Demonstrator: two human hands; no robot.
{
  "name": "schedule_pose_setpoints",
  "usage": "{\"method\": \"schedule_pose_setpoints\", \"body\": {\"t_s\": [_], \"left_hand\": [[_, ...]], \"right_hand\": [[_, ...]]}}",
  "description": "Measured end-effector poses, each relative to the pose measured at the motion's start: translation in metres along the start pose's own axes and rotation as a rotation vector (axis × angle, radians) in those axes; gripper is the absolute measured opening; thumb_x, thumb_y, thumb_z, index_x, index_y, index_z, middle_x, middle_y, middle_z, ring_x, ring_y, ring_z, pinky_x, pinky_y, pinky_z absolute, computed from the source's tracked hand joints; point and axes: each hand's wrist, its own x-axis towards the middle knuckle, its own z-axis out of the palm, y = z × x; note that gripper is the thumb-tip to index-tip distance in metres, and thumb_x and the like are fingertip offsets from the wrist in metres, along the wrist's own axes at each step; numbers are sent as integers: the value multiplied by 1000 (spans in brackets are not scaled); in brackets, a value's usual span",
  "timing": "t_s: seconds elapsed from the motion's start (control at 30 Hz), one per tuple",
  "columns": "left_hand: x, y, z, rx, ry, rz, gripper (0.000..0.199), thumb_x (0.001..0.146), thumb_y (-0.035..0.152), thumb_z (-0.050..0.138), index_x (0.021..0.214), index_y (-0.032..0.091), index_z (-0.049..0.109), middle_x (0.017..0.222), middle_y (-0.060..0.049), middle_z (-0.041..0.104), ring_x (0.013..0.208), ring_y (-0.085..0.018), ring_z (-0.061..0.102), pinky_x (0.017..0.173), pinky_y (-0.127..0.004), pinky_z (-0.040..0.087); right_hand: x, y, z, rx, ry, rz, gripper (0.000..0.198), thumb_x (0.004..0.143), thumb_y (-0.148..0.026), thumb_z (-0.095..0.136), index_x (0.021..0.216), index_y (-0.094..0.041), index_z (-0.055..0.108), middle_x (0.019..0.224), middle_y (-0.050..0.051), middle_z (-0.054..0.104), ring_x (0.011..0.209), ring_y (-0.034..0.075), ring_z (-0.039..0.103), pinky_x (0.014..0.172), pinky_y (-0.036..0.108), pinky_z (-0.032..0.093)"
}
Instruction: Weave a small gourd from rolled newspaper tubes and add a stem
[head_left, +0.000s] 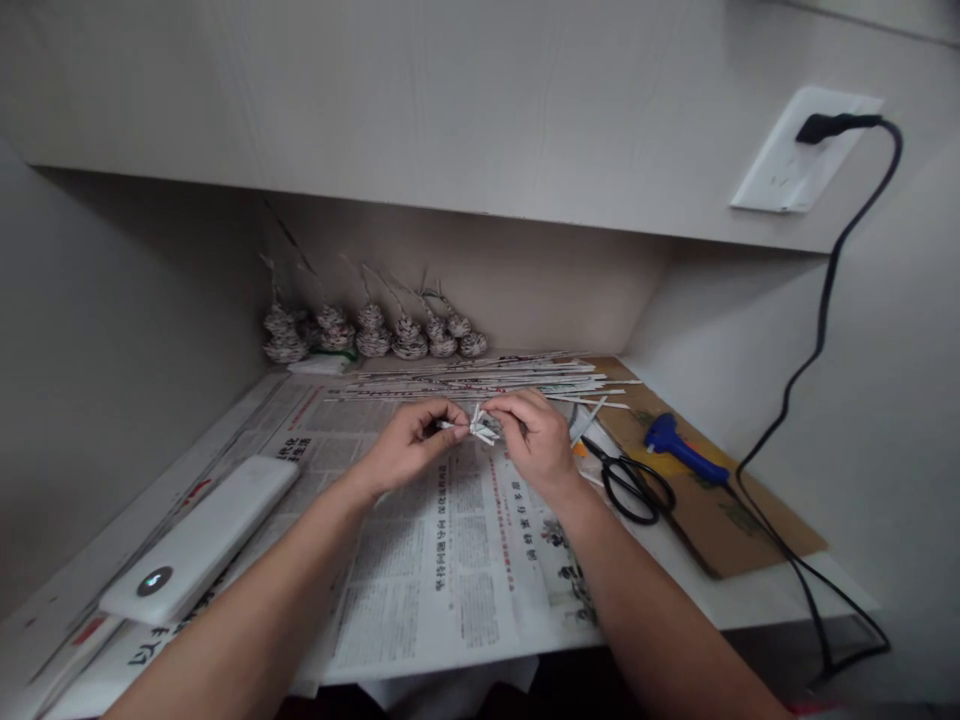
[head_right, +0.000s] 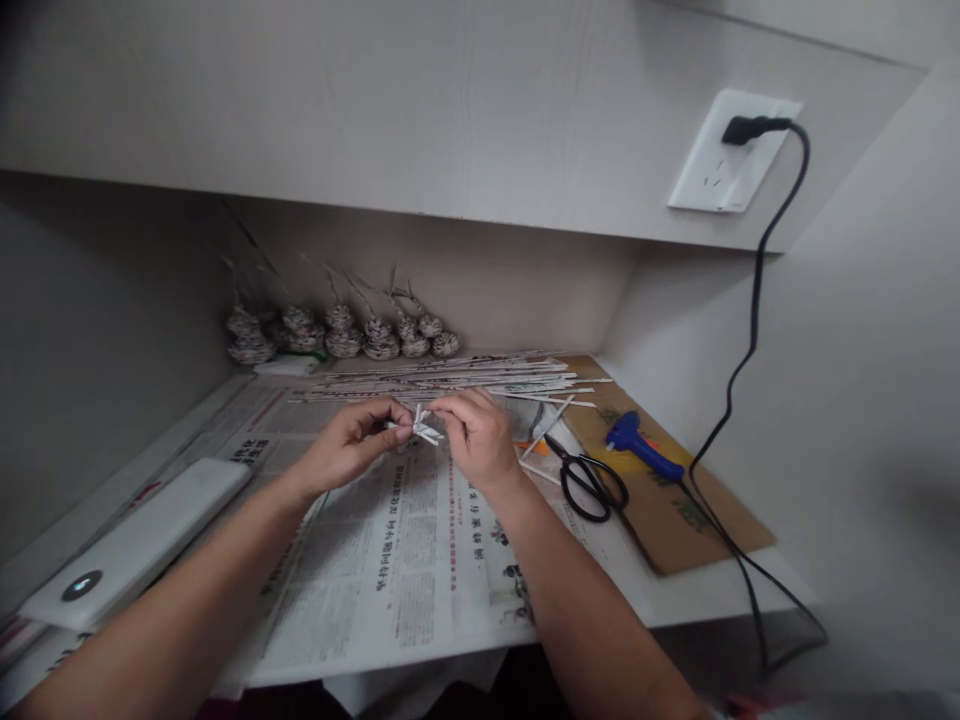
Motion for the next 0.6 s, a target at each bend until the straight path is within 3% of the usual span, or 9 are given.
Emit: {"method": "schedule_pose_setpoints", "body": {"t_s": [0.27,0.37,0.43,0.6], "left_hand": [[-1,7,-3,-28,-71,-35,17,83,30,58,79,14,62,75,-2,60,71,-14,53,67,-25,41],[-1,7,-2,15,-69,-21,16,82,29,60,79,14,63,77,-3,62,75,-15,55,69,-26,41],[0,4,-1,13,-6,-7,16,82,30,61,79,14,63,76,-3,62,72,-14,55,67,-25,41],[1,-6,2,38,190,-16,17,81,32,64,82,15,66,75,-3,65,65,-13,56,61,-24,43]], "right_hand": [[-1,-3,-4,-158,176,-67,19,90,-15,50,90,-22,67,86,4,68,86,19,60,82,33,46],[4,13,-13,-112,399,102,16,89,-21,52,91,-20,67,89,5,68,87,19,61,81,32,47],[8,25,-16,4,471,230,16,88,-25,53,92,-18,67,89,6,69,84,18,62,77,31,48],[5,36,-5,141,315,420,17,82,-29,58,91,-18,67,82,4,70,70,15,62,64,25,47]]}}
